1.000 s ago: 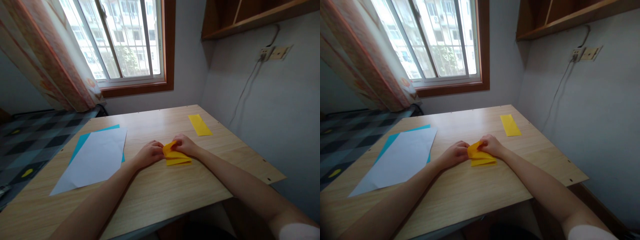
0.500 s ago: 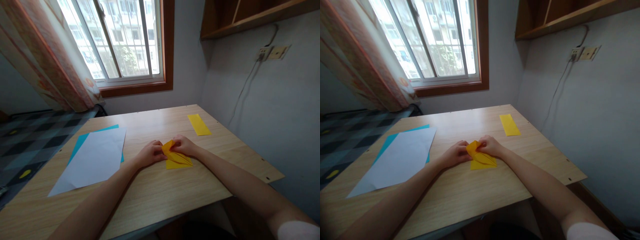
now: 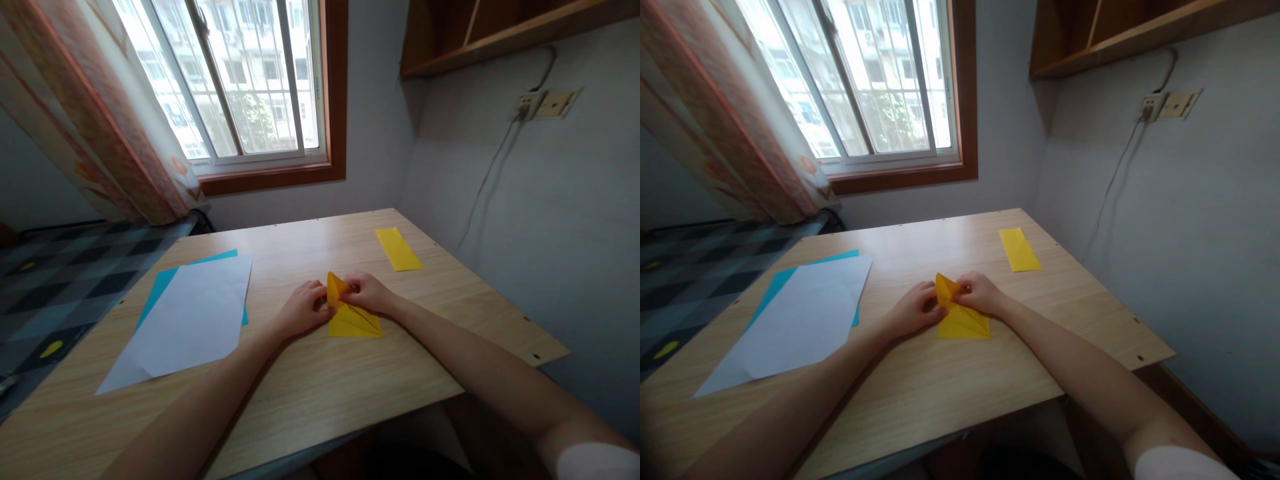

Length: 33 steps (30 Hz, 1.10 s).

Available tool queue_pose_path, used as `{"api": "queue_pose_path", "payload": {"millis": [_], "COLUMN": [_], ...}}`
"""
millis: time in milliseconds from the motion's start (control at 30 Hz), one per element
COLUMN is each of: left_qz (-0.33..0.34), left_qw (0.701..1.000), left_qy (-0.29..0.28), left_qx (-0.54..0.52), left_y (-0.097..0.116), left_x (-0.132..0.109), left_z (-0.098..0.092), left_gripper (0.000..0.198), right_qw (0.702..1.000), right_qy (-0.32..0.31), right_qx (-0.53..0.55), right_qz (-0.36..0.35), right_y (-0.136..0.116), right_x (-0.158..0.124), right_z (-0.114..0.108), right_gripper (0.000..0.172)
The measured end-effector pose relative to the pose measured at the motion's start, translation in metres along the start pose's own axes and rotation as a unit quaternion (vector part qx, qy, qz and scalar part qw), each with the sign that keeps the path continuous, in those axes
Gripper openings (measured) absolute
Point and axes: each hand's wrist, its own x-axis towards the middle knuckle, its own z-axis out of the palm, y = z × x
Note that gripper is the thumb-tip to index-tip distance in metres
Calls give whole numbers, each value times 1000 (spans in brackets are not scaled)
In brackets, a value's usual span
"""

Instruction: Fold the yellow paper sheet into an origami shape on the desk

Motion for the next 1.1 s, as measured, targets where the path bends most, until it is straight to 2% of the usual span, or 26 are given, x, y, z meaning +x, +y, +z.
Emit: {"api": "queue_pose_path", "payload": {"millis": [167,300,400,500,733,967,1100], "left_qz": [-19,-36,-50,-50,-39,-69,-82], "left_qw": [1000,999,999,998,999,997,995], "left_qy": [-4,-4,-8,0,22,29,35], "left_qx": [21,7,-18,-25,20,-9,-46], "left_y": [-2,-4,-6,-7,-4,-6,-8], "left_x": [1,4,6,6,5,8,9], "left_z": [5,6,4,5,8,9,11], "left_gripper": [6,4,2,11,19,12,2], "right_qw": [998,994,994,996,998,999,996], "right_qy": [5,-33,-37,-19,6,-9,-47], "right_qx": [59,102,93,82,61,53,72], "right_qz": [12,29,37,35,24,5,-19], "right_y": [-4,-1,1,1,0,-3,-6], "right_x": [-1,0,0,0,0,0,1], "right_z": [0,-4,-6,-5,-3,-3,-5], "right_gripper": [12,15,11,9,10,13,16]}}
